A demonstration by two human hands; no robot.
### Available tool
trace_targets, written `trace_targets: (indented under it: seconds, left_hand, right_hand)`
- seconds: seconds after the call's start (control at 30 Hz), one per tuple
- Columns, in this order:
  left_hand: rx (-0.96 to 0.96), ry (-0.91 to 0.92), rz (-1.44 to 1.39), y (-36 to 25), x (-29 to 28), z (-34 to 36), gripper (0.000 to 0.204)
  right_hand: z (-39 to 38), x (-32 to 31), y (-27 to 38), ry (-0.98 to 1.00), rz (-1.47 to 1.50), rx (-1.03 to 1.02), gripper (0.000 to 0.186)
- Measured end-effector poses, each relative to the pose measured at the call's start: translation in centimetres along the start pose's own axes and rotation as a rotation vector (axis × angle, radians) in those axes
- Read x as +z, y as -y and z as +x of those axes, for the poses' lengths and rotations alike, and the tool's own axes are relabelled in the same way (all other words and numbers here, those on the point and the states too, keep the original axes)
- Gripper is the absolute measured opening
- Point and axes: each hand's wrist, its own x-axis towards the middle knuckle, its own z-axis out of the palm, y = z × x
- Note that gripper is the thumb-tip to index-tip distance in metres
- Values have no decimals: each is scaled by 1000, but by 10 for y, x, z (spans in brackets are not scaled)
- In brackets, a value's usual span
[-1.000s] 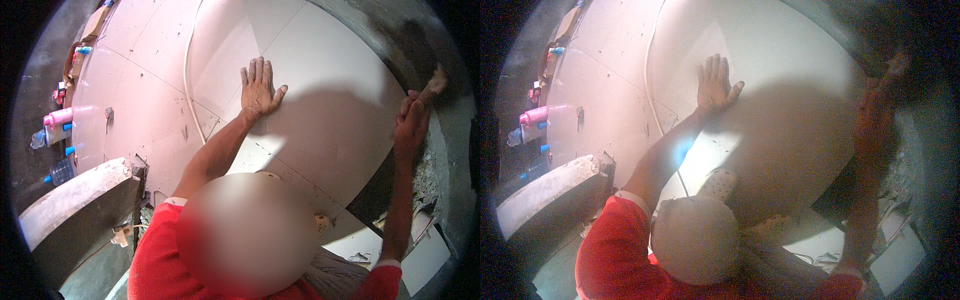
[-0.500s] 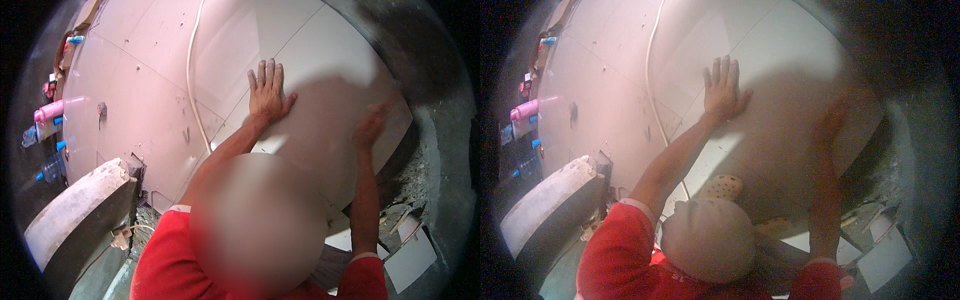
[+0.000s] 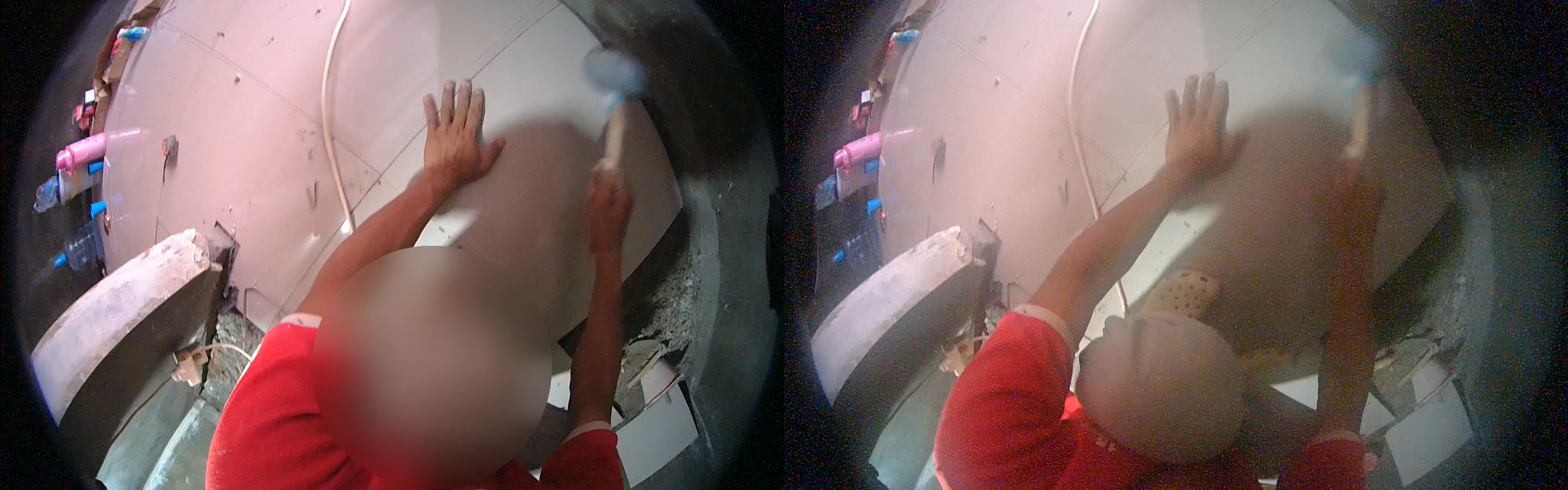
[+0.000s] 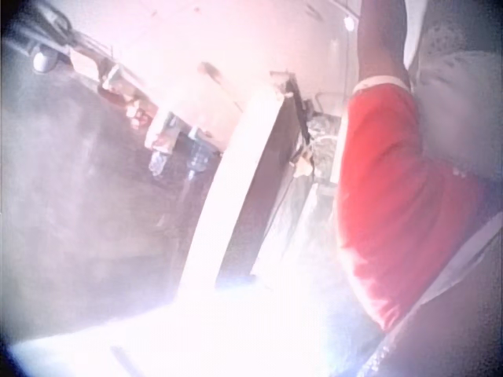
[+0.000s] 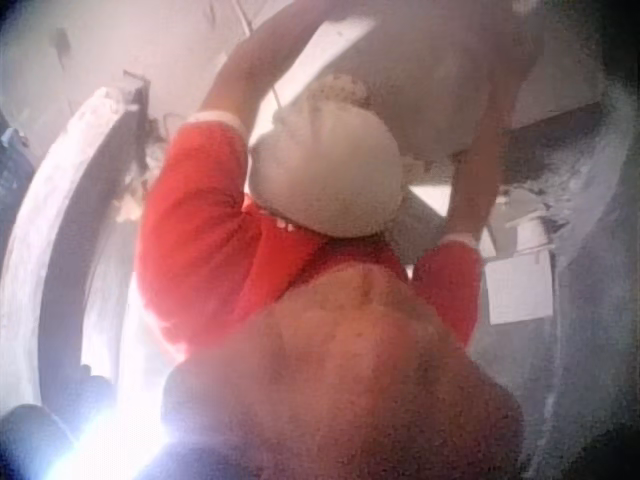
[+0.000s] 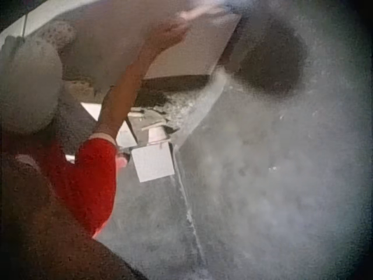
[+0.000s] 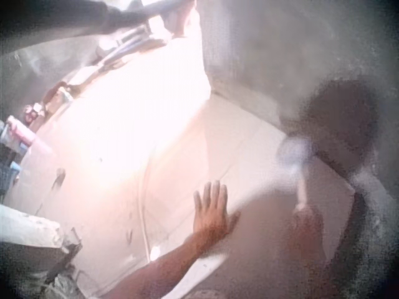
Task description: The person spreads tile adhesive on a large ceramic tile using a notched trowel, then places the tile onto a prepared floor area and taps it into position with a rubber mallet. The person adjusts the tile alignment by hand and continues tapping to secure it.
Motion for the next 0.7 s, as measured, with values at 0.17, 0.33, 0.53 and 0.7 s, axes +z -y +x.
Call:
trace_targets:
  seconds: [0.17,0.33,0.53,0.7]
  left_hand:
    - [-6,37,-36,3,1,3,90]
    - [-3,39,-24,4,4,2,91]
    - [1,-65,-80,5,5,-1,89]
    - [-15,-41,-31,5,7,1,89]
  right_hand:
    - [1,4,-6,-25,-103,-83,35]
    - [-29,41,-31,120,220,126,38]
    - [-38,40,-38,123,-807,-227,44]
    - [-35,13,-2,113,-125,-196,40]
